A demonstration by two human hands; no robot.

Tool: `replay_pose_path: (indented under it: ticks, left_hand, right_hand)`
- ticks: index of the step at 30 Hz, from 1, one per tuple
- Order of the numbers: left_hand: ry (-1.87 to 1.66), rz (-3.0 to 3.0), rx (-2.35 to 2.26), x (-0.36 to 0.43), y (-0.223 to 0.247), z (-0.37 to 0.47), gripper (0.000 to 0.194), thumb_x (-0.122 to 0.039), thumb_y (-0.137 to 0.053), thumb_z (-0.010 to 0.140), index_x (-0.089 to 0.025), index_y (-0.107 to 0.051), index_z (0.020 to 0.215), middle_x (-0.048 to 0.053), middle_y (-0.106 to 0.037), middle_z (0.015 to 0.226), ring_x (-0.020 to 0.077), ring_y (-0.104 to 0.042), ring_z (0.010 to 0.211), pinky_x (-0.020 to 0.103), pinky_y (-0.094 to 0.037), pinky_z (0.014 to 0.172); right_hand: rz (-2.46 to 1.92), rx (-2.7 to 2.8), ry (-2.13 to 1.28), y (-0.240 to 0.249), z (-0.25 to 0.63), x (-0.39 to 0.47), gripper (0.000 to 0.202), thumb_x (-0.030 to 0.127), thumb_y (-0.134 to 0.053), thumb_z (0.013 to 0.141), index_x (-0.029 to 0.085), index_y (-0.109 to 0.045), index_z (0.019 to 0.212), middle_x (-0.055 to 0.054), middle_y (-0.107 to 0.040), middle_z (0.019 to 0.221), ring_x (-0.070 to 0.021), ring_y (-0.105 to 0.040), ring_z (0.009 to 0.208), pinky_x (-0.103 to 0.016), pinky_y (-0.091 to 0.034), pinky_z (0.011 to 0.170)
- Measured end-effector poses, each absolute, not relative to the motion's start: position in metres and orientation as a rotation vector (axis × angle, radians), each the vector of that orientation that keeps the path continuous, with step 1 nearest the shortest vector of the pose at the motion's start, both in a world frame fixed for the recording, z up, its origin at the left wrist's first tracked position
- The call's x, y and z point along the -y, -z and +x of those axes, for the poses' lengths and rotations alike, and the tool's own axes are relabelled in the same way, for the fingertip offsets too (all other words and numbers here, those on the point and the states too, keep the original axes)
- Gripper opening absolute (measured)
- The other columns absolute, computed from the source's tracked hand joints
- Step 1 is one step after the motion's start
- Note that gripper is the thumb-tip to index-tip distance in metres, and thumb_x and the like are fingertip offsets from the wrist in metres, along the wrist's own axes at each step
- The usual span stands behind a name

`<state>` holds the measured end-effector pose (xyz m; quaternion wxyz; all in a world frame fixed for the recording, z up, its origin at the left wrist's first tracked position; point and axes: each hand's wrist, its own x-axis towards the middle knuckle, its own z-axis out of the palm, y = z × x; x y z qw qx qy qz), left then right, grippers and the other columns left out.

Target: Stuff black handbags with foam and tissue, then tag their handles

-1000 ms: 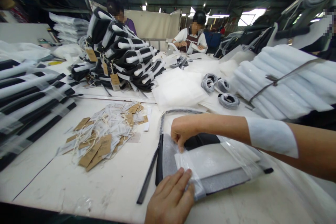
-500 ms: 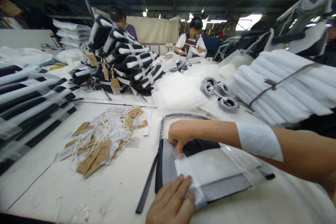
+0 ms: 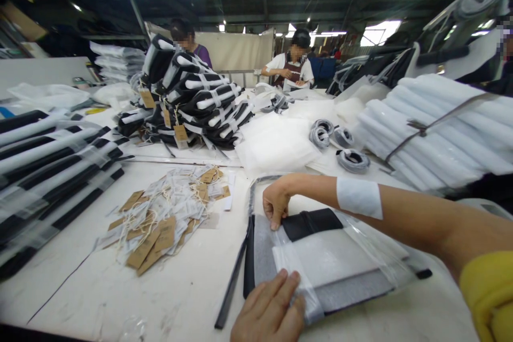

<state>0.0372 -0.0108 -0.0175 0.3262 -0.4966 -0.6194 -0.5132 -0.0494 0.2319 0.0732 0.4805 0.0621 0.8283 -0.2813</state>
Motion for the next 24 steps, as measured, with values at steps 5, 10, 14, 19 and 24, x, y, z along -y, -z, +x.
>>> replay_pose_path:
  ticks: [5,10,14,19,24]
  left_hand:
    - [1.174,-1.496,1.627,0.02,0.011,0.029,0.018,-0.018,-0.058,0.093,-0.023,-0.066,0.078,0.001,-0.079,0.101,0.0154,-0.075,0.094,0.022,-0.056,0.085]
    - [1.172,-1.559,1.618,0.029,0.003,0.022,0.021,-0.017,-0.053,0.095,-0.022,-0.067,0.081,0.002,-0.078,0.106,0.0161,-0.073,0.099,0.023,-0.057,0.085]
    - [1.125,-1.636,1.607,0.029,-0.002,0.022,0.021,-0.017,-0.052,0.096,-0.021,-0.069,0.085,0.003,-0.077,0.109,0.0164,-0.073,0.101,0.023,-0.057,0.085]
    - [1.226,-1.51,1.585,0.028,0.0,0.025,0.032,-0.016,-0.042,0.1,-0.02,-0.068,0.081,0.003,-0.078,0.103,0.0161,-0.074,0.097,0.024,-0.057,0.085]
    - [1.163,-1.573,1.609,0.03,0.002,0.027,0.031,-0.017,-0.043,0.101,-0.02,-0.069,0.085,0.002,-0.077,0.108,0.0169,-0.072,0.101,0.025,-0.056,0.087]
  right_hand:
    - [0.163,-2.052,0.68,-0.079,-0.044,-0.234,0.05,0.057,-0.082,0.06,0.015,-0.076,0.086,0.001,-0.07,0.072,-0.0128,-0.06,0.063,-0.025,-0.047,0.062]
    - [0.184,-2.235,0.499,-0.087,-0.034,-0.215,0.02,0.028,-0.072,0.074,0.015,-0.076,0.089,0.0,-0.071,0.073,-0.0131,-0.06,0.061,-0.026,-0.046,0.06]
    - [0.188,-2.471,0.307,-0.087,-0.029,-0.197,0.01,0.017,-0.072,0.072,0.013,-0.075,0.081,-0.005,-0.072,0.075,-0.0205,-0.065,0.073,-0.033,-0.048,0.071]
    - [0.206,-2.774,0.282,-0.101,-0.001,-0.199,0.029,0.017,-0.054,0.091,0.013,-0.073,0.111,-0.015,-0.073,0.112,-0.0261,-0.065,0.107,-0.032,-0.043,0.091]
    - [0.102,-2.695,0.601,-0.106,0.041,-0.195,0.065,0.055,-0.069,0.08,0.019,-0.061,0.134,-0.01,-0.067,0.127,-0.0266,-0.062,0.115,-0.03,-0.043,0.097]
